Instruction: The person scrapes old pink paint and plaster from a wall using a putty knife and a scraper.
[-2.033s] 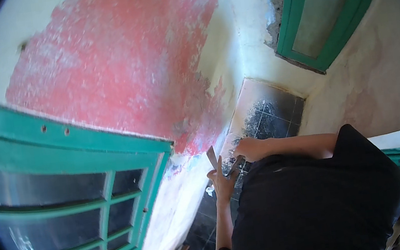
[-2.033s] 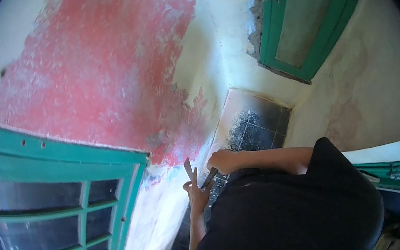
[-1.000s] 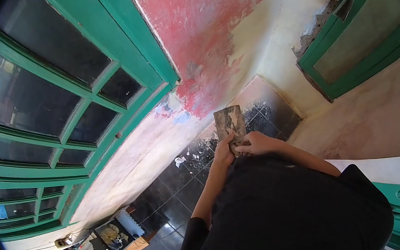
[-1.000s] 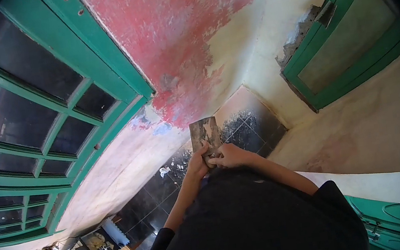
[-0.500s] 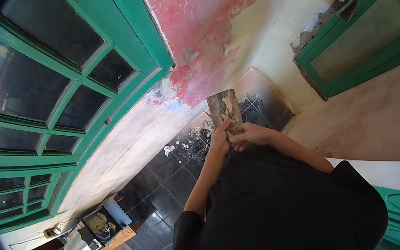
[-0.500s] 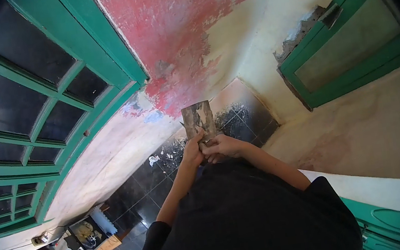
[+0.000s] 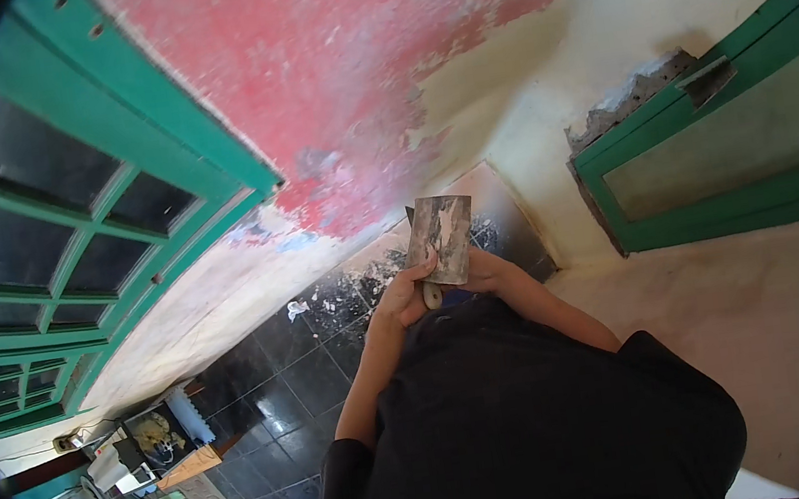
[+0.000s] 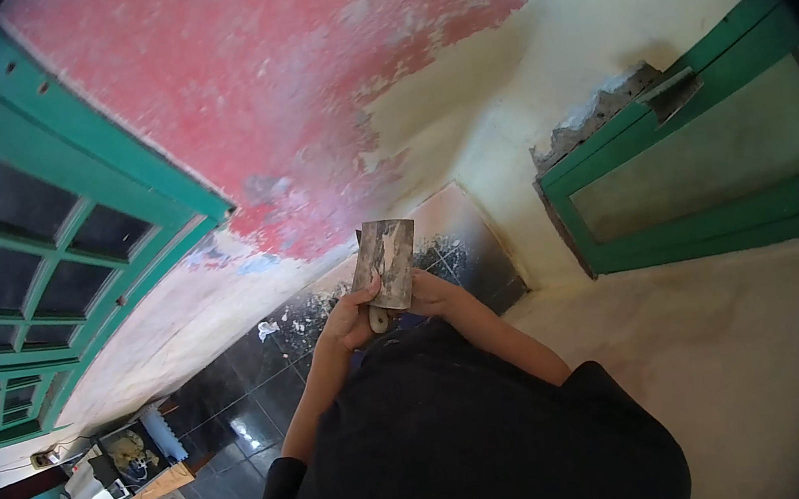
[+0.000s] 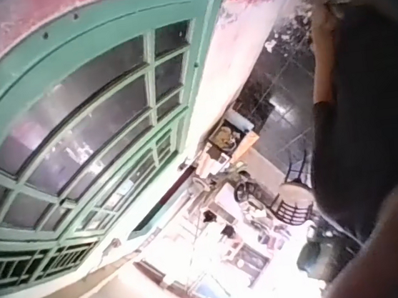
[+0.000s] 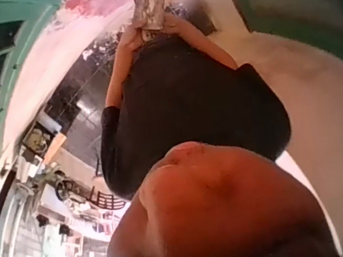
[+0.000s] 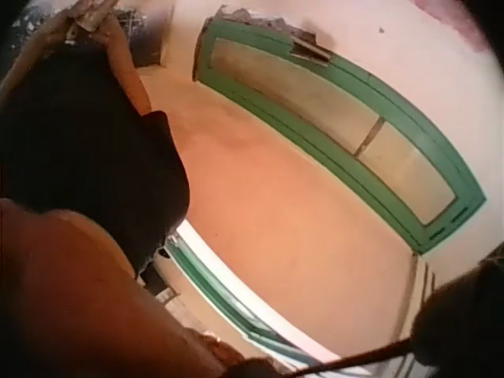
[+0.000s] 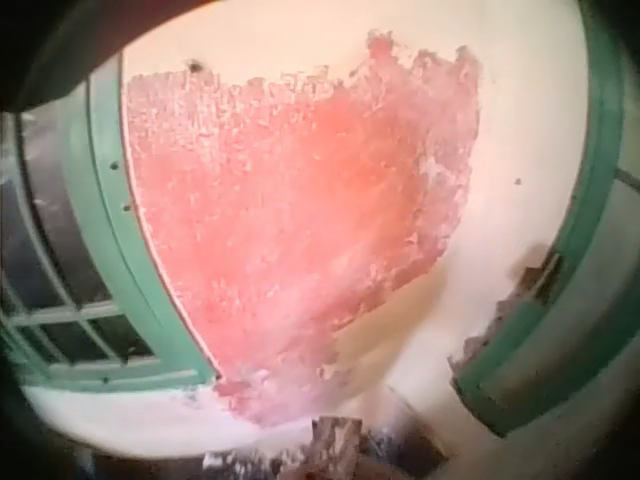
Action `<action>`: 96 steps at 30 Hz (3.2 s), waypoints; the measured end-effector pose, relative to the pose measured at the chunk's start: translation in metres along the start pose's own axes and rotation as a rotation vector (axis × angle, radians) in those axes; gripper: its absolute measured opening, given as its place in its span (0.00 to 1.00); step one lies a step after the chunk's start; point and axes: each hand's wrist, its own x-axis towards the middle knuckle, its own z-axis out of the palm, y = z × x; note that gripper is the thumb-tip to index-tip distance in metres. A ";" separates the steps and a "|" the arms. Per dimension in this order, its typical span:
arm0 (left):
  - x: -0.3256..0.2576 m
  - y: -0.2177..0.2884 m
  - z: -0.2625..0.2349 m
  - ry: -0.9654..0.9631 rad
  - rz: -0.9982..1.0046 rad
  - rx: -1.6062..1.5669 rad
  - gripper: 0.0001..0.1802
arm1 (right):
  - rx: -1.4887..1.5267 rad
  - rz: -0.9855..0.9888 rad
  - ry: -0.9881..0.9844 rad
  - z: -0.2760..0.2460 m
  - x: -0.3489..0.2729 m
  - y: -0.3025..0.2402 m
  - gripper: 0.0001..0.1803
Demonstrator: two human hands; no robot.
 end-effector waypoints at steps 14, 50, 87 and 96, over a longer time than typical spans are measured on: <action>0.061 0.003 0.003 0.390 0.344 0.306 0.20 | -0.609 -0.022 0.581 -0.066 -0.012 -0.139 0.13; 0.207 -0.054 -0.045 1.455 0.606 0.605 0.26 | -1.965 -0.509 0.124 -0.087 0.039 -0.290 0.16; 0.244 -0.141 -0.024 1.581 0.689 0.600 0.23 | -2.061 -0.283 0.199 -0.068 0.038 -0.290 0.19; 0.245 -0.137 -0.016 1.546 0.686 0.531 0.24 | -2.067 -0.398 0.152 -0.074 0.040 -0.286 0.19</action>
